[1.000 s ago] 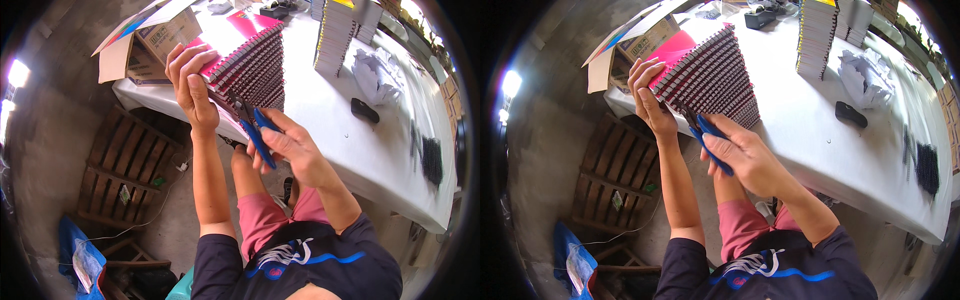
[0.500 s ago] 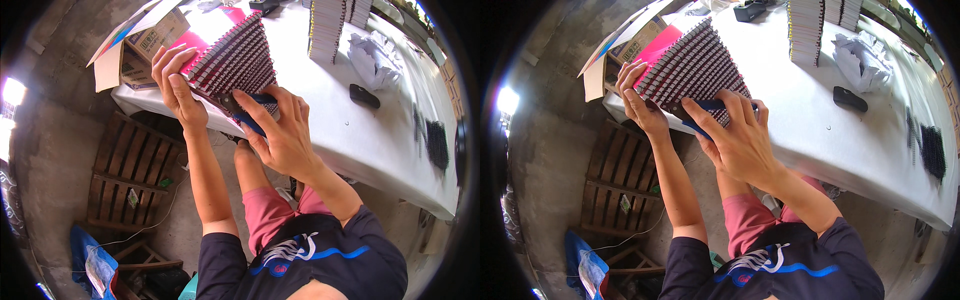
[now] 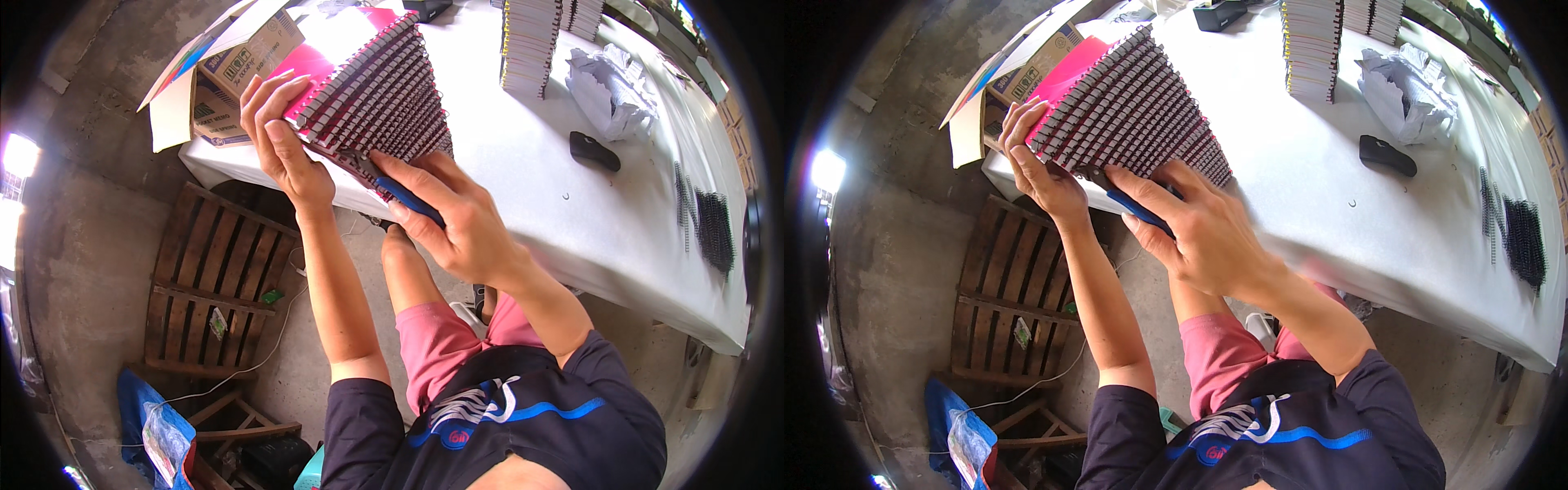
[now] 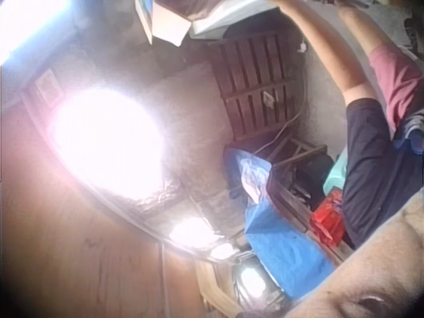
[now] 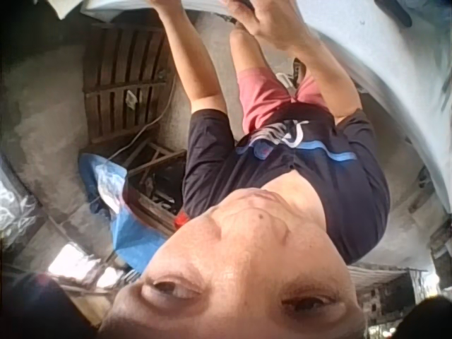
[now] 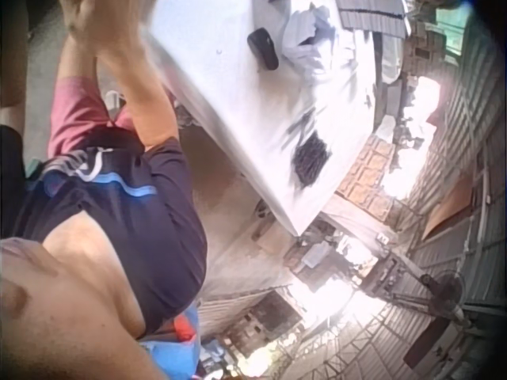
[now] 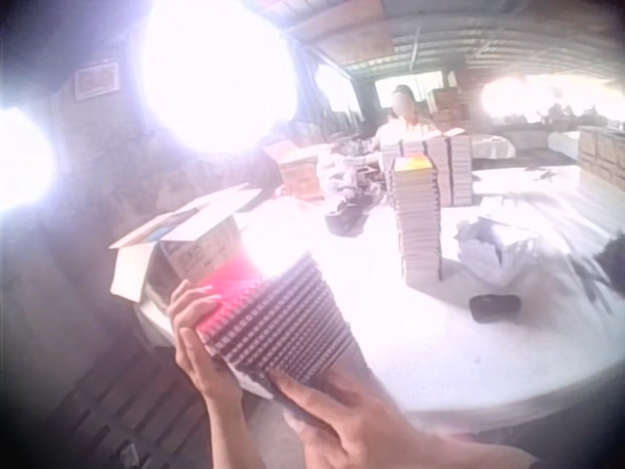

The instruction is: The person threads a metal spiral coil into the punched holes of a notebook cover and pages, trims the excess coil using pliers, and repeats the process for multiple notebooks.

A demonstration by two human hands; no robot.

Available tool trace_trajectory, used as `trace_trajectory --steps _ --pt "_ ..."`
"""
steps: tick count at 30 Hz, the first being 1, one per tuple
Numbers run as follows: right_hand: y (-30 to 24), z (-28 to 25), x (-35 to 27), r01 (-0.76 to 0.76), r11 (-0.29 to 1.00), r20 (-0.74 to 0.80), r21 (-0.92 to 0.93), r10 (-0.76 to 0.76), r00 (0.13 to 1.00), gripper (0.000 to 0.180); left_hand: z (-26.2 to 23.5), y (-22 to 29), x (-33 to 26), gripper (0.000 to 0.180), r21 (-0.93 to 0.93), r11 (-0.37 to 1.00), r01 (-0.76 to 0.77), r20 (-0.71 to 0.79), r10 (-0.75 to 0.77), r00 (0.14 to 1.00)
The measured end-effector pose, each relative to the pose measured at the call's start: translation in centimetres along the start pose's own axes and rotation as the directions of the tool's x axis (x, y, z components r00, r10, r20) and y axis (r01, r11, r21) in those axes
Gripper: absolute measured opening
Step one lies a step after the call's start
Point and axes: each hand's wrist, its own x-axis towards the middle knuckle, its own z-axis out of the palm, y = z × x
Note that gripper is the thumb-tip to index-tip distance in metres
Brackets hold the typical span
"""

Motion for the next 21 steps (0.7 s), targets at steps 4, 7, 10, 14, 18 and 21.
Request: trace_trajectory --steps 4,7,10,14,18,21 --pt "-1.5 -1.8 0.4 -0.642 0.199 0.574 0.740 0.311 0.758 0.040 0.1 0.3 0.1 0.048 0.004 0.999 -0.040 0.002 0.040 0.999" --pt "-1.9 -1.0 -0.2 -0.612 0.461 0.459 0.643 0.407 0.790 0.041 0.1 0.2 0.0 0.048 0.001 1.000 -0.028 0.008 0.028 1.000" --pt "-1.1 0.1 -1.2 -0.146 0.989 -0.020 -0.033 0.146 0.989 0.047 0.1 0.2 0.1 0.048 0.001 1.000 -0.007 0.008 0.007 1.000" --pt "-1.0 0.4 -1.3 -0.095 0.955 -0.062 -0.281 0.080 0.995 0.051 0.0 0.2 0.1 0.048 0.000 1.000 0.001 0.005 -0.001 1.000" --pt "-1.0 0.5 -0.9 -0.053 0.954 -0.006 -0.294 0.053 0.999 0.047 0.1 0.2 0.0 0.049 0.006 1.000 0.010 0.005 -0.010 1.000" --pt "-0.7 0.1 -0.8 -0.349 0.914 0.225 0.207 0.303 0.926 0.044 0.0 0.2 0.0 0.049 0.002 1.000 -0.007 0.005 0.007 1.000"
